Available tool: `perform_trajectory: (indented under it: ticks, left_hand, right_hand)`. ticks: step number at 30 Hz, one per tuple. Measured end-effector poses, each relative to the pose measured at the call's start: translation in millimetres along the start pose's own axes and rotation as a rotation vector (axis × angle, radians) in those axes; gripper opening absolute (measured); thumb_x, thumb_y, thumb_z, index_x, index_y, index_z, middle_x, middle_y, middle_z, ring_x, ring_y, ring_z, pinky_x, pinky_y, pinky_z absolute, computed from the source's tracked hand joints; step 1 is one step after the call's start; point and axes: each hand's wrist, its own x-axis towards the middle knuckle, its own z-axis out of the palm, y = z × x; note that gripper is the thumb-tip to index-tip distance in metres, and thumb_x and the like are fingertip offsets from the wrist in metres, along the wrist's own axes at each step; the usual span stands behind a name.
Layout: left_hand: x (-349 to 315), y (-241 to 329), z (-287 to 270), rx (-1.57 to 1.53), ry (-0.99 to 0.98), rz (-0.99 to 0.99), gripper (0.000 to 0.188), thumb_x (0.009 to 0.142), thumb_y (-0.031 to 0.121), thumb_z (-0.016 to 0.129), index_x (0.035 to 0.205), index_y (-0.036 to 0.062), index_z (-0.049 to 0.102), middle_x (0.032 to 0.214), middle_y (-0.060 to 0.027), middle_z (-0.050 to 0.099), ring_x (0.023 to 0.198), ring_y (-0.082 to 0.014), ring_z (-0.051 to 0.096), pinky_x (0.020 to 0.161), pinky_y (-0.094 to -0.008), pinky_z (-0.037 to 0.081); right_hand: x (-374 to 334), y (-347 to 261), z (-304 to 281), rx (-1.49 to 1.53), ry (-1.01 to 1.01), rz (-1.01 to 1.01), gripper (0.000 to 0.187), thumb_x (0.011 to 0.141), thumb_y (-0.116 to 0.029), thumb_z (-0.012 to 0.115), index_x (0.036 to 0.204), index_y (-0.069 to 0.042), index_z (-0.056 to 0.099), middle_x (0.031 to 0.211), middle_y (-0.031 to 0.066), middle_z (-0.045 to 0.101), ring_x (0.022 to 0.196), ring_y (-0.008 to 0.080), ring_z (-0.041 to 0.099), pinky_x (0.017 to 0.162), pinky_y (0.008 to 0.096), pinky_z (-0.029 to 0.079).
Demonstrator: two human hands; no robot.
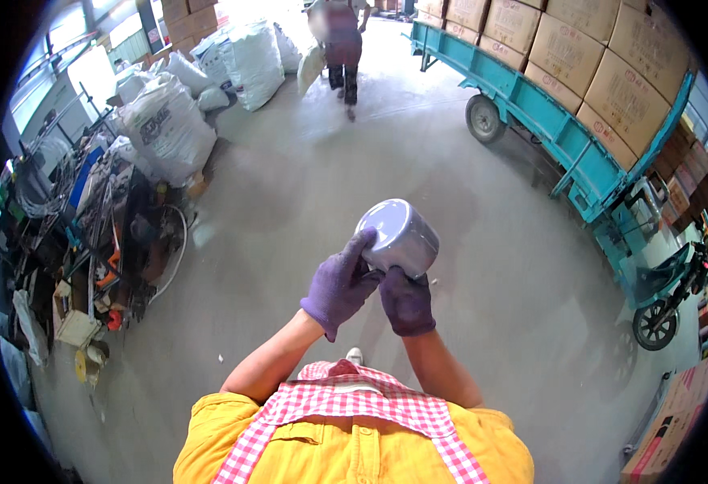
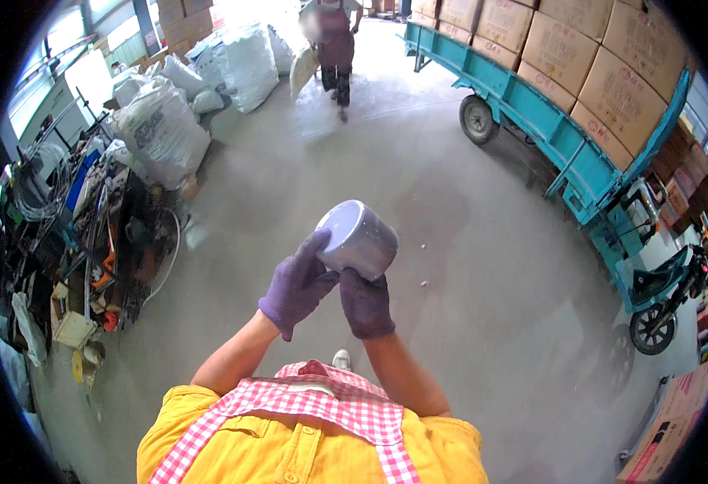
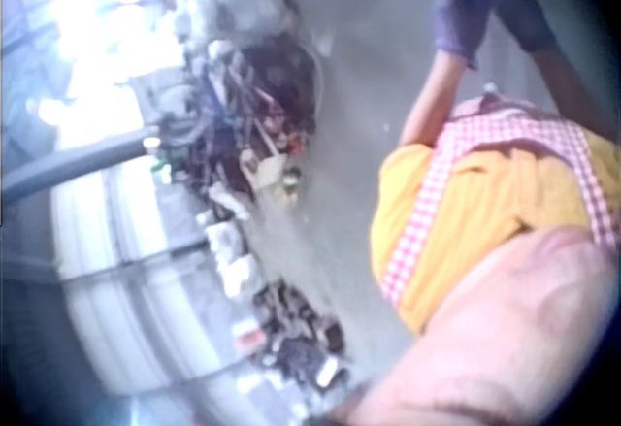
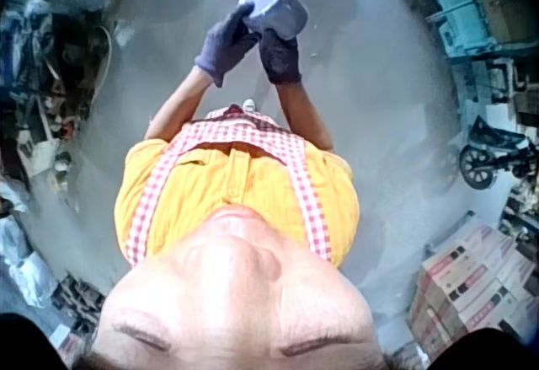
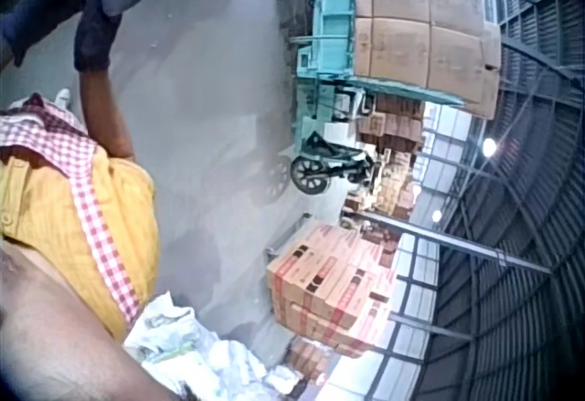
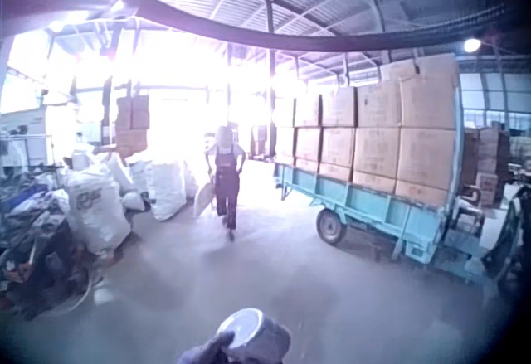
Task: The person picks up grey plastic cups from a large white sack, inspects them by turning them over, and places them into a second sack. The person moves through a warehouse environment filled with sacks and boxes while handling the cups.
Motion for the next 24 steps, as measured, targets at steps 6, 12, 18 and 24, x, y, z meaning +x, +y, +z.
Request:
perform_trajectory:
  ticks: [6, 12, 18, 24]
  left_hand:
    - [73, -43, 12, -0.077, 0.011, 0.125, 0.064, 0.069, 0.004, 0.062, 0.127, 0.0129, 0.036, 0.060, -0.0104, 0.047, 0.052, -0.0235, 0.049, 0.052, -0.0331, 0.042]
    - [123, -51, 14, -0.157, -0.064, 0.048, 0.066, 0.072, 0.002, 0.060, 0.131, 0.0147, 0.032, 0.071, -0.0100, 0.050, 0.063, -0.0149, 0.050, 0.059, -0.0291, 0.043]
    - [163, -48, 18, -0.244, -0.068, 0.012, 0.063, 0.076, -0.001, 0.058, 0.131, 0.0133, 0.032, 0.093, -0.0097, 0.056, 0.081, -0.0106, 0.050, 0.071, -0.0256, 0.044]
    - [180, -51, 34, -0.278, -0.052, -0.070, 0.064, 0.076, -0.003, 0.058, 0.132, 0.0116, 0.030, 0.100, -0.0089, 0.055, 0.089, -0.0103, 0.049, 0.077, -0.0251, 0.043]
  right_hand:
    - [66, -6, 2, 0.003, -0.013, -0.124, 0.045, 0.075, -0.005, 0.060, 0.117, -0.003, 0.044, 0.110, 0.0049, 0.050, 0.102, 0.0166, 0.048, 0.087, 0.0309, 0.039]
    - [113, -7, -15, -0.192, -0.028, -0.132, 0.041, 0.079, -0.004, 0.056, 0.117, -0.001, 0.043, 0.112, 0.0061, 0.050, 0.103, 0.0176, 0.048, 0.089, 0.0316, 0.039]
    - [154, -12, -31, -0.173, -0.123, -0.183, 0.031, 0.086, -0.010, 0.050, 0.116, -0.001, 0.046, 0.109, 0.0034, 0.049, 0.100, 0.0113, 0.045, 0.086, 0.0276, 0.037]
    - [174, -19, -49, -0.203, -0.146, -0.155, 0.031, 0.085, -0.010, 0.052, 0.114, -0.001, 0.048, 0.109, 0.0045, 0.051, 0.100, 0.0129, 0.046, 0.087, 0.0281, 0.037]
